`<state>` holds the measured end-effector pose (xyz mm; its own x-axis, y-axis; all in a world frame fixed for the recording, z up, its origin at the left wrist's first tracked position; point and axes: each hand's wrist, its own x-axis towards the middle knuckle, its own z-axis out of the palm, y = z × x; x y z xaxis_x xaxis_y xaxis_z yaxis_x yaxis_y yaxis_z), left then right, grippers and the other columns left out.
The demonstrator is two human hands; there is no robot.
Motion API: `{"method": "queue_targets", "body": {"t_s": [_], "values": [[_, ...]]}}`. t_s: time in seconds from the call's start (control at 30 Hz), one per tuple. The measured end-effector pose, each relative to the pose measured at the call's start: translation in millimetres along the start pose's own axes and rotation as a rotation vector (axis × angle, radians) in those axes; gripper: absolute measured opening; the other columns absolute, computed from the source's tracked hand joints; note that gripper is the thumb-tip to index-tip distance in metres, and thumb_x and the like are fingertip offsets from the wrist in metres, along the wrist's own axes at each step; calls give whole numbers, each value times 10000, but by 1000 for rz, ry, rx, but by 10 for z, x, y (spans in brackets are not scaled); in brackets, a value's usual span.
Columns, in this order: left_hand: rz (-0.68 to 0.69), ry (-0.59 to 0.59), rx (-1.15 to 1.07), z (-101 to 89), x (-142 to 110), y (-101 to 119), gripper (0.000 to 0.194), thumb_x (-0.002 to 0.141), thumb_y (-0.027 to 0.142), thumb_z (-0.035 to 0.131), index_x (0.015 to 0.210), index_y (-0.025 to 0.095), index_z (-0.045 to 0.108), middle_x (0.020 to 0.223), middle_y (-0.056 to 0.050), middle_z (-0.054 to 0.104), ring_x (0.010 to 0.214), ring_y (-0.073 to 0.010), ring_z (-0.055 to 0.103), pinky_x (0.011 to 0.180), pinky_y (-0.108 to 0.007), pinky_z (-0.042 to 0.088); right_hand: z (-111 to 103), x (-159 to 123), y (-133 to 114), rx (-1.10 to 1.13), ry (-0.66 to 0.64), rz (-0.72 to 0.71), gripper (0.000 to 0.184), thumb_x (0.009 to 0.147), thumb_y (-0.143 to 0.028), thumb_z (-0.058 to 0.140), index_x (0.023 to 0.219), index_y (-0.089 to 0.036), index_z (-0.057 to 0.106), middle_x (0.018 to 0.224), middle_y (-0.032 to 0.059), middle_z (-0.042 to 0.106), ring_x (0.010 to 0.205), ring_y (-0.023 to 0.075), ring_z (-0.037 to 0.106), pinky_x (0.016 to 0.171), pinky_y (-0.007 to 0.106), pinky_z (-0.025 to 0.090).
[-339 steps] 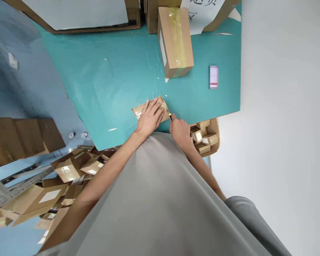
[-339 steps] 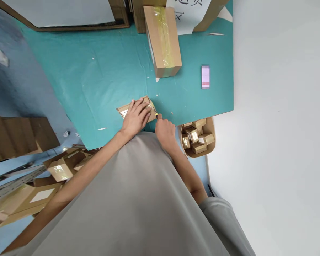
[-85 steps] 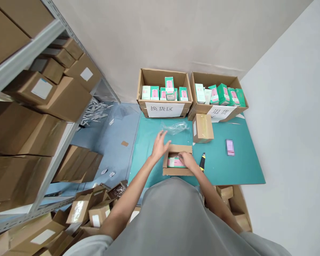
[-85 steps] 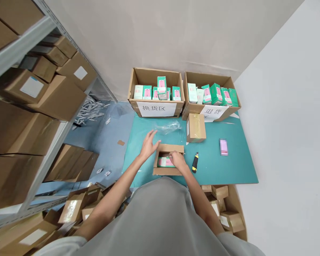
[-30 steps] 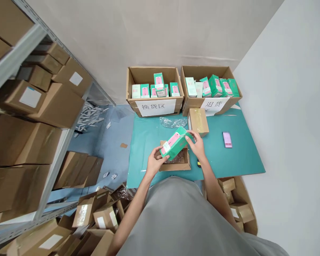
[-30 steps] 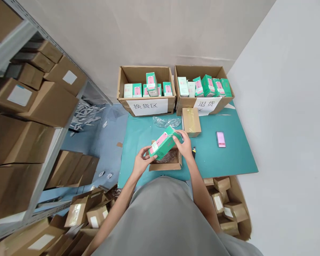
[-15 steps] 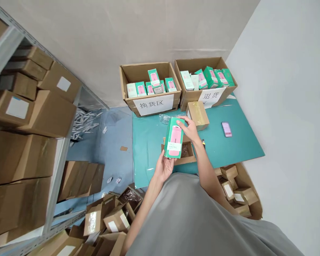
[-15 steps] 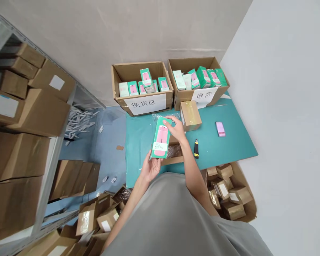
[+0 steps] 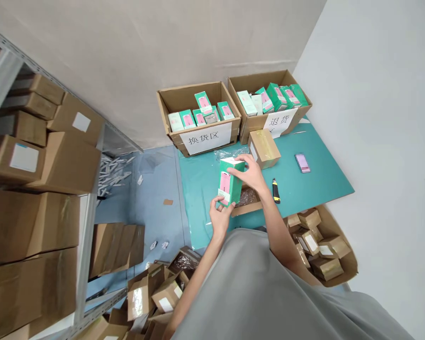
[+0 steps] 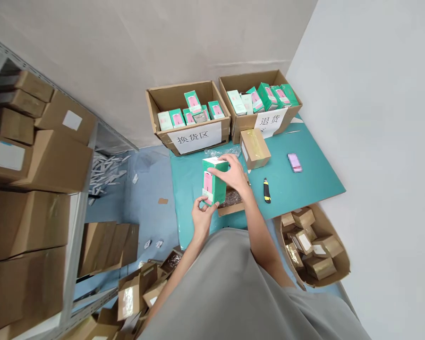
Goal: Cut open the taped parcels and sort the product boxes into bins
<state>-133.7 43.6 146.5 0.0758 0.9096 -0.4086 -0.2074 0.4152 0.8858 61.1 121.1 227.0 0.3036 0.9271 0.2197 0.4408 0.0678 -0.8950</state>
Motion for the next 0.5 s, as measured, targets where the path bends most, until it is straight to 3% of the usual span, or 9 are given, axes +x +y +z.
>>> {"method": "queue_targets", "body": {"t_s": [0.1,0.17,0.23,0.33,0.5], "values": [[53,9,-50,-10,-7,13,685,723,389,1007,1273,239,627,1194,-61,762,998,-187,776,914,-293,608,103,-61,-105,-20,29,-11,445,896,-524,874,1224,-262,728,1317,91,713,1262,307,688,1135,462,553],[18,22,-180,-6,-11,32,691,783,375,967,1363,265,607,1378,-86,736,1106,-197,779,973,-308,621,113,-42,-97,36,25,-17,396,920,-493,825,1226,-260,730,1332,90,713,1238,293,690,1109,441,565],[-100,-9,-304,9,-15,48,713,811,322,945,1427,282,589,1378,-83,751,1140,-199,781,1028,-337,634,78,0,-24,129,6,4,406,916,-519,803,1219,-258,732,1333,88,719,1179,275,700,1041,407,589],[-232,-97,-362,57,-38,44,699,783,242,963,1401,249,637,1215,-69,803,1130,-202,788,1122,-382,619,-15,50,145,255,-16,61,445,887,-558,802,1200,-250,730,1302,74,738,1050,243,710,931,364,606],[-205,-62,-321,186,-142,-26,663,703,302,1039,1291,222,743,1315,-86,801,1178,-219,781,1136,-392,604,-177,64,375,337,-62,102,420,899,-559,764,1185,-253,730,1224,52,768,1047,249,707,927,377,606]]}}
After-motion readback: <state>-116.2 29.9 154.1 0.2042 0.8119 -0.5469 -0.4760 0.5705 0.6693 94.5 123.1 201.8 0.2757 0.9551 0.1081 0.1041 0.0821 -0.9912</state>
